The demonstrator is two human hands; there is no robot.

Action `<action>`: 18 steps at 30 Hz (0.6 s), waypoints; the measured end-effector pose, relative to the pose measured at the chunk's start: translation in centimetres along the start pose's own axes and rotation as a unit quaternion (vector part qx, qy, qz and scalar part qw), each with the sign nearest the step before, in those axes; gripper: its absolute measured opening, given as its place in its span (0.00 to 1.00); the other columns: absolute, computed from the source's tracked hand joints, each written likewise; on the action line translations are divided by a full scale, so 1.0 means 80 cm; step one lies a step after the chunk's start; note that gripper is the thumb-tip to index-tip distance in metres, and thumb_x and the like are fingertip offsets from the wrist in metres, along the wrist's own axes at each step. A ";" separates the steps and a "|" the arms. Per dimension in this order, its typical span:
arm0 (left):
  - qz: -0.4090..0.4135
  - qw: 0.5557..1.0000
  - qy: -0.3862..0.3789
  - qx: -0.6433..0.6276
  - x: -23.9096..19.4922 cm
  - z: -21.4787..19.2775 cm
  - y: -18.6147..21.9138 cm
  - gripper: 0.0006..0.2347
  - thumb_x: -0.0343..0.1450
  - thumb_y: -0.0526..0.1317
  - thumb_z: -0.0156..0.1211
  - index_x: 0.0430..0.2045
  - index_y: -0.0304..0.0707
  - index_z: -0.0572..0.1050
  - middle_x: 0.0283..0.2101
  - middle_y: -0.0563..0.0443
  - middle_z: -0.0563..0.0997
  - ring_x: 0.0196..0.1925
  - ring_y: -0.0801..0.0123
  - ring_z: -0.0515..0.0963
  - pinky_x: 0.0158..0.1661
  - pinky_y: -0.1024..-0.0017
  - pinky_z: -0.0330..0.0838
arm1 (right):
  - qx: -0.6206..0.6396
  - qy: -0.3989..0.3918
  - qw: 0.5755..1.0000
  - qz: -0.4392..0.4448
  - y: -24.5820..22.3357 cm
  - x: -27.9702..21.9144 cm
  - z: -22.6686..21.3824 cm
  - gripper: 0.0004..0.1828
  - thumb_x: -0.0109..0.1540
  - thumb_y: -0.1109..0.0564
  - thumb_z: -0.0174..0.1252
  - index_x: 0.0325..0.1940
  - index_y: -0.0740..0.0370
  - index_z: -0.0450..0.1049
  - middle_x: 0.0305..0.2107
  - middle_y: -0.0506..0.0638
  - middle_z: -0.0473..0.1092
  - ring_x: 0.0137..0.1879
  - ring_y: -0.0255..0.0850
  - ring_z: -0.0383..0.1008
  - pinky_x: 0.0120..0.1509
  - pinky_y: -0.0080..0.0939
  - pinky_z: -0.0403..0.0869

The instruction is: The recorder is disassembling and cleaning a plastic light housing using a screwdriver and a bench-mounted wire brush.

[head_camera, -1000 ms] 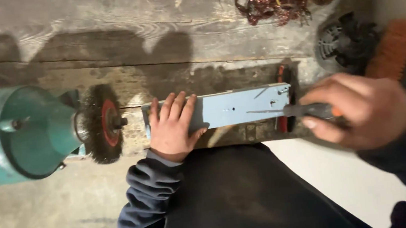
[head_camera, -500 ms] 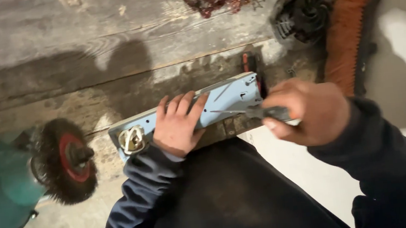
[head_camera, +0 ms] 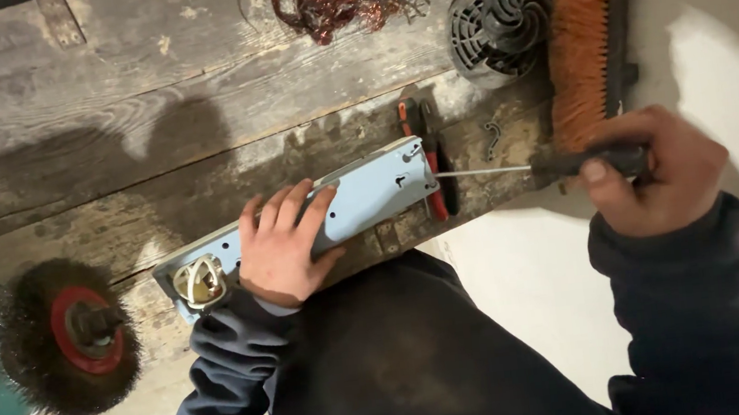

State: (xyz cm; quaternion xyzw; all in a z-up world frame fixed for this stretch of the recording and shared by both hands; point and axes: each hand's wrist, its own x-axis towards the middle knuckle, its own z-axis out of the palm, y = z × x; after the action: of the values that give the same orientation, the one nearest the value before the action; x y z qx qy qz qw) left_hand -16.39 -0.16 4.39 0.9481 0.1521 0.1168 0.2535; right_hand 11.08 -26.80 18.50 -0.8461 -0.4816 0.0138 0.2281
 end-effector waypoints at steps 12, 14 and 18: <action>0.057 0.997 -0.039 -0.041 0.102 0.064 0.053 0.25 0.65 0.46 0.69 0.58 0.45 0.71 0.59 0.44 0.74 0.59 0.48 0.74 0.54 0.53 0.69 | 0.429 -0.081 0.899 0.000 0.072 0.007 0.121 0.10 0.65 0.62 0.58 0.50 0.57 0.71 0.33 0.52 0.71 0.33 0.39 0.70 0.38 0.37 0.73; 0.056 0.997 -0.051 -0.019 0.111 0.069 0.057 0.25 0.63 0.46 0.70 0.55 0.43 0.72 0.59 0.42 0.74 0.59 0.46 0.74 0.51 0.53 0.68 | 0.147 -0.161 0.969 -0.119 0.054 0.035 0.156 0.21 0.60 0.61 0.62 0.58 0.53 0.76 0.29 0.52 0.70 0.29 0.44 0.74 0.32 0.43 0.72; 0.039 0.996 -0.056 -0.052 0.110 0.075 0.058 0.27 0.63 0.47 0.70 0.56 0.39 0.71 0.58 0.43 0.75 0.58 0.47 0.74 0.55 0.55 0.69 | 0.097 -0.127 0.970 -0.182 0.061 0.061 0.189 0.20 0.59 0.60 0.62 0.55 0.49 0.78 0.29 0.50 0.71 0.30 0.49 0.75 0.32 0.46 0.72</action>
State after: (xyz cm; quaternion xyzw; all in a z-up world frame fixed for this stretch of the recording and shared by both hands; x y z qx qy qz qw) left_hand -5.37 -3.58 3.01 0.9440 0.0942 0.0807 0.3057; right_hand 13.94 -19.27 3.96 -0.7092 -0.6492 0.1255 0.2446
